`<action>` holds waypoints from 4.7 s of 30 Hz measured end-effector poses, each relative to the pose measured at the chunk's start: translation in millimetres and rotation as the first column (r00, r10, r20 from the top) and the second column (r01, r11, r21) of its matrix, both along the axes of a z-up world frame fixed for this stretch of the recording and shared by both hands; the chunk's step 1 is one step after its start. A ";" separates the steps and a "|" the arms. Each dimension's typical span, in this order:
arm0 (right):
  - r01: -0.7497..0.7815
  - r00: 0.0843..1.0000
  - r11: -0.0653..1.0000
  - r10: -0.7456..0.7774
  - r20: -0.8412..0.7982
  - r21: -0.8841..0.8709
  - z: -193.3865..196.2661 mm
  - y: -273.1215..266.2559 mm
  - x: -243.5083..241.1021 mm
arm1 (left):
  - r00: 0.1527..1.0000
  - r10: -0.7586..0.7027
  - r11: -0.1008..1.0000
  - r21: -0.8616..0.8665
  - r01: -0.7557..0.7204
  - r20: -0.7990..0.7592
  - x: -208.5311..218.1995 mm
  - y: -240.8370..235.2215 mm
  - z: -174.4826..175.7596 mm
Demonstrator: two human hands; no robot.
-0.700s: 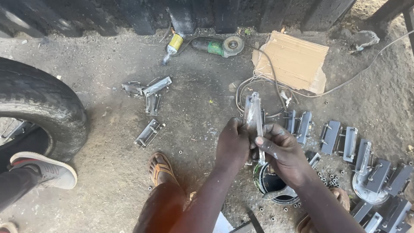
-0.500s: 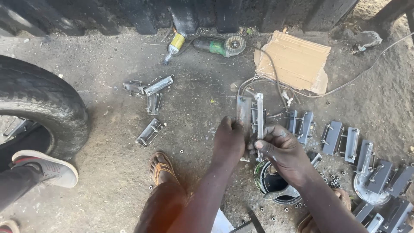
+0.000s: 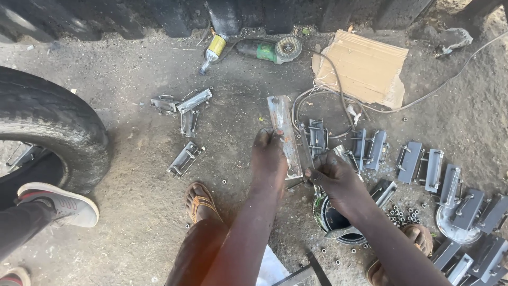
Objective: Painting small metal brackets with a paintbrush and grey paint in a workshop environment.
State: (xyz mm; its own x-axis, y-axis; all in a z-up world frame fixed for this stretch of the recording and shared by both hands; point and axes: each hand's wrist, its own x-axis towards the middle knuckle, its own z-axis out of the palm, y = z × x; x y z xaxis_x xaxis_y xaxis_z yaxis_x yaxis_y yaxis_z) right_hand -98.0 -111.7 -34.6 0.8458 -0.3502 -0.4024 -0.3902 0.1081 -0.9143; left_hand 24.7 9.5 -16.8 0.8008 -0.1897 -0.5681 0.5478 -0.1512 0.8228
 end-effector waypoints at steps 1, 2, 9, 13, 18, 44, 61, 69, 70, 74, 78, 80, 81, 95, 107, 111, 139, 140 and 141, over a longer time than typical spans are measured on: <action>0.000 1.000 1.000 0.000 -0.002 0.000 14.8 4.9 4.3 | 1.000 0.000 1.000 0.000 0.000 -0.002 -2.8 1.4 18.8; -0.102 0.991 0.994 0.098 -0.086 -0.041 29.6 9.8 8.4 | 1.000 0.006 1.000 -0.026 -0.006 -0.011 -5.8 2.7 37.5; -0.346 0.927 0.907 0.290 -0.239 -0.240 75.1 15.1 13.3 | 0.999 -0.016 0.991 -0.136 0.011 -0.039 -11.4 6.3 88.9; -0.321 0.933 0.916 0.261 -0.248 -0.241 87.9 9.9 20.5 | 0.999 -0.029 0.992 -0.126 0.024 -0.041 -14.2 2.3 77.0; 0.067 0.981 0.996 -0.057 -0.185 0.052 86.8 6.7 22.3 | 0.984 -0.167 0.976 -0.149 0.157 -0.058 -18.9 1.7 89.2; 0.273 0.912 0.755 -0.401 0.091 0.596 52.2 -37.0 4.4 | 0.944 -0.317 0.897 -0.293 0.331 0.094 -45.3 -8.6 68.6; -0.627 0.678 -0.161 0.368 -0.636 -0.762 -155.3 -28.9 -130.9 | 0.942 -0.319 0.946 -0.029 0.324 0.101 -39.2 -25.2 57.5; -0.785 0.613 0.266 0.462 -0.641 -0.560 -75.5 -63.6 -115.9 | 0.976 -0.208 0.969 -0.127 0.214 0.057 -30.9 -13.3 49.1; -0.786 0.612 0.264 0.462 -0.642 -0.559 -84.3 -64.6 -120.7 | 0.977 -0.207 0.969 -0.128 0.213 0.056 -32.0 -12.8 53.0; -0.683 0.718 0.559 0.399 -0.570 -0.469 -62.5 -59.8 -118.3 | 0.977 -0.212 0.963 -0.165 0.214 0.031 -33.6 -9.7 66.4; 0.085 0.893 0.911 -0.249 -0.375 -0.402 -83.8 -104.9 -115.9 | 0.985 -0.169 0.960 -0.221 0.170 0.022 -29.7 -12.2 54.2; 0.202 0.892 0.903 -0.329 -0.309 -0.379 -93.5 -124.4 -118.9 | 0.984 -0.176 0.960 -0.216 0.177 0.022 -28.3 -11.5 60.8; 0.314 0.879 0.884 -0.408 -0.245 -0.346 -98.2 -134.6 -121.3 | 0.983 -0.183 0.960 -0.210 0.183 0.020 -28.4 -11.4 63.8; -0.053 0.781 0.938 -0.175 -0.599 -0.343 -111.6 -19.5 -98.5 | 0.992 -0.129 0.983 -0.133 0.129 0.009 -29.0 -7.1 52.3; 0.124 0.782 0.946 -0.279 -0.557 -0.299 -142.1 -25.4 -91.9 | 0.986 -0.168 0.986 -0.019 0.168 -0.005 -26.5 -9.6 69.0; 0.356 0.765 0.919 -0.390 -0.512 -0.169 -162.8 -20.1 -103.6 | 0.973 -0.230 0.973 0.012 0.230 -0.016 -32.1 -9.5 69.4; -0.148 0.833 0.835 -0.184 -0.522 -0.530 -148.0 -11.8 -86.3 | 0.969 -0.248 0.968 0.034 0.248 0.004 -23.1 -1.0 40.8; -0.173 0.832 0.828 -0.167 -0.529 -0.533 -148.3 -11.5 -86.8 | 0.969 -0.248 0.968 0.036 0.248 -0.004 -25.5 -2.5 48.7; -0.198 0.830 0.821 -0.150 -0.537 -0.536 -148.6 -11.4 -87.1 | 0.969 -0.248 0.968 0.037 0.248 -0.012 -27.5 -4.1 56.7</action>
State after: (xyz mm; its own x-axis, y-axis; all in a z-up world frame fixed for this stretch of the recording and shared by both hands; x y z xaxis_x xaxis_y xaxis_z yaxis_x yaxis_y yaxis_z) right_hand -185.1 -123.1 -183.2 0.5620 -0.6361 -0.5286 -0.8217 -0.3564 -0.4447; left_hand -2.8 5.4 39.8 0.7274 -0.3604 -0.5839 0.4948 -0.3141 0.8103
